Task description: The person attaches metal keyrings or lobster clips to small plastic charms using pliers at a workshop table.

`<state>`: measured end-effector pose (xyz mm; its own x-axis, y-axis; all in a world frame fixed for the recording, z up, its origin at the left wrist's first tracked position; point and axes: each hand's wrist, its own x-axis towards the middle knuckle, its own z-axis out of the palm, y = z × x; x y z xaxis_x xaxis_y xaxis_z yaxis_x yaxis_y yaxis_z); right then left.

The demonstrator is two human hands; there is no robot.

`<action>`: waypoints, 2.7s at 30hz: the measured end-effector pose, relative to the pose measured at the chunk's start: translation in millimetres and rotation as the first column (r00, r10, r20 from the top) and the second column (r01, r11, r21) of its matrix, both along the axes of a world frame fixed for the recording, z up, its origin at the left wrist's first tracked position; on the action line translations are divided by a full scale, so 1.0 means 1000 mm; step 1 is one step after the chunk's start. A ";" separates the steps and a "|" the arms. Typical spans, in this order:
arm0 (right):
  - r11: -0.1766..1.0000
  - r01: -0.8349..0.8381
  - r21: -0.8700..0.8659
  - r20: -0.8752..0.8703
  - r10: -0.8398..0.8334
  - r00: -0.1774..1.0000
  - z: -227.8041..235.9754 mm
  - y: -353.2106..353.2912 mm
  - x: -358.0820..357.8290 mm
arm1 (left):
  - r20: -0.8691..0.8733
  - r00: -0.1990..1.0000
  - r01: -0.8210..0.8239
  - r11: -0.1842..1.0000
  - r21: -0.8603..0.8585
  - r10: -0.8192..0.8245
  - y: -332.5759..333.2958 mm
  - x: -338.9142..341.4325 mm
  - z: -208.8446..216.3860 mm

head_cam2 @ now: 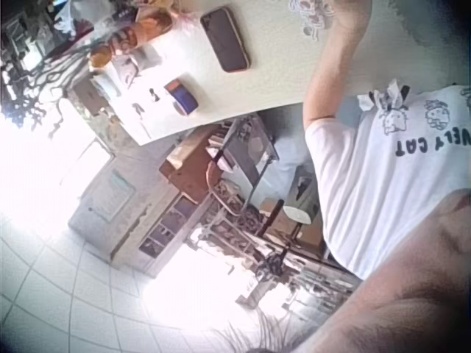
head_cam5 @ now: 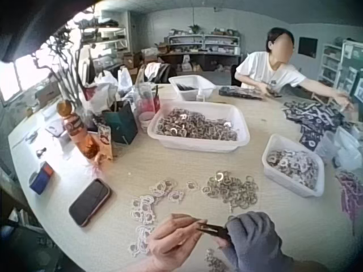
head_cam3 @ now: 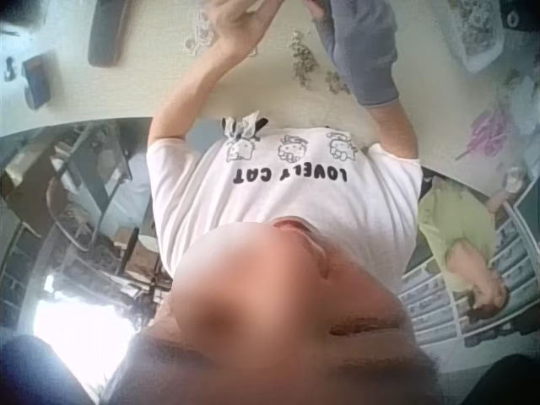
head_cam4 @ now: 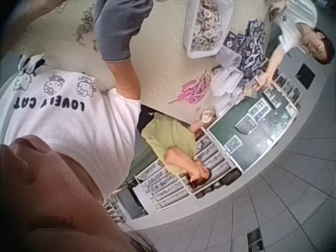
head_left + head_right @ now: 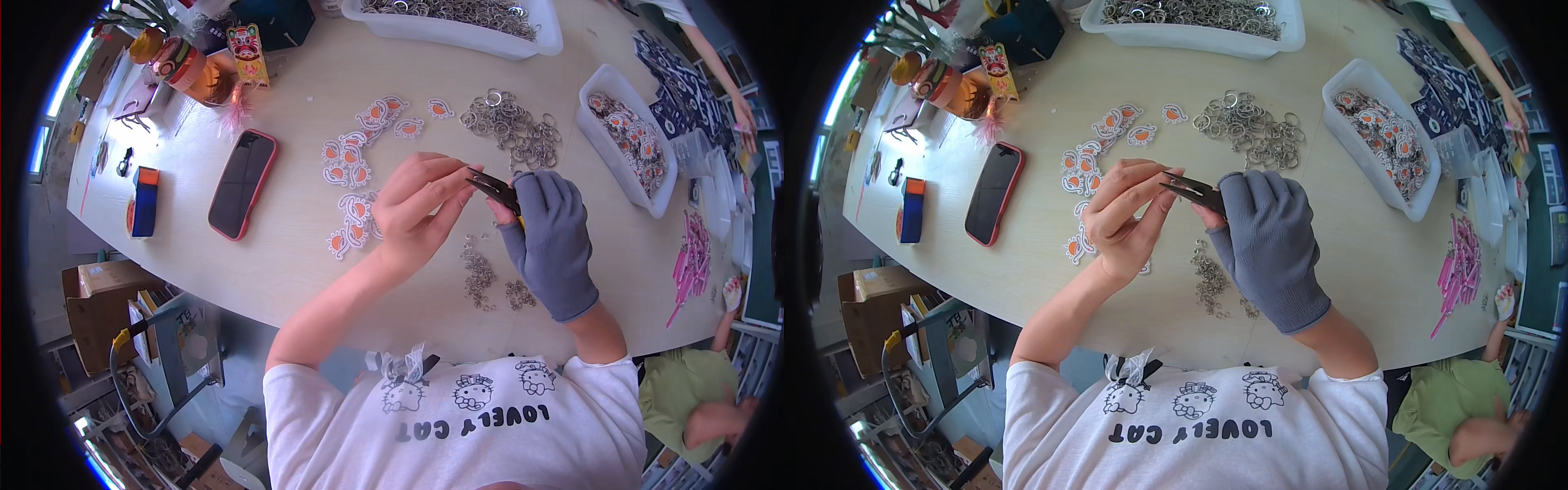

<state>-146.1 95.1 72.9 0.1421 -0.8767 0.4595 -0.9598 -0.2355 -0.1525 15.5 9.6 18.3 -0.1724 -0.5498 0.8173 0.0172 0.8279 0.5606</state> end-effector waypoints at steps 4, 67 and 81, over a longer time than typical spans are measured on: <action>1.000 -0.006 0.019 0.004 0.006 1.000 0.003 0.001 0.001 | -0.007 1.000 -0.008 1.000 0.005 0.008 0.000 0.000 0.002; 0.916 -0.330 0.226 0.095 0.317 0.944 -0.047 0.012 -0.041 | -0.489 0.778 0.571 0.119 0.812 -0.394 -0.036 0.013 -0.007; 0.953 -0.098 0.286 0.077 0.080 0.994 -0.055 0.025 -0.016 | -0.403 0.841 0.496 0.218 0.840 -0.361 -0.026 0.013 -0.011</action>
<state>-162.4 120.3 18.1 0.2044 -0.9585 0.1990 -0.9230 -0.2564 -0.2868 28.7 -16.5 7.0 -0.5941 -0.7986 -0.0964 0.3046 -0.3343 0.8919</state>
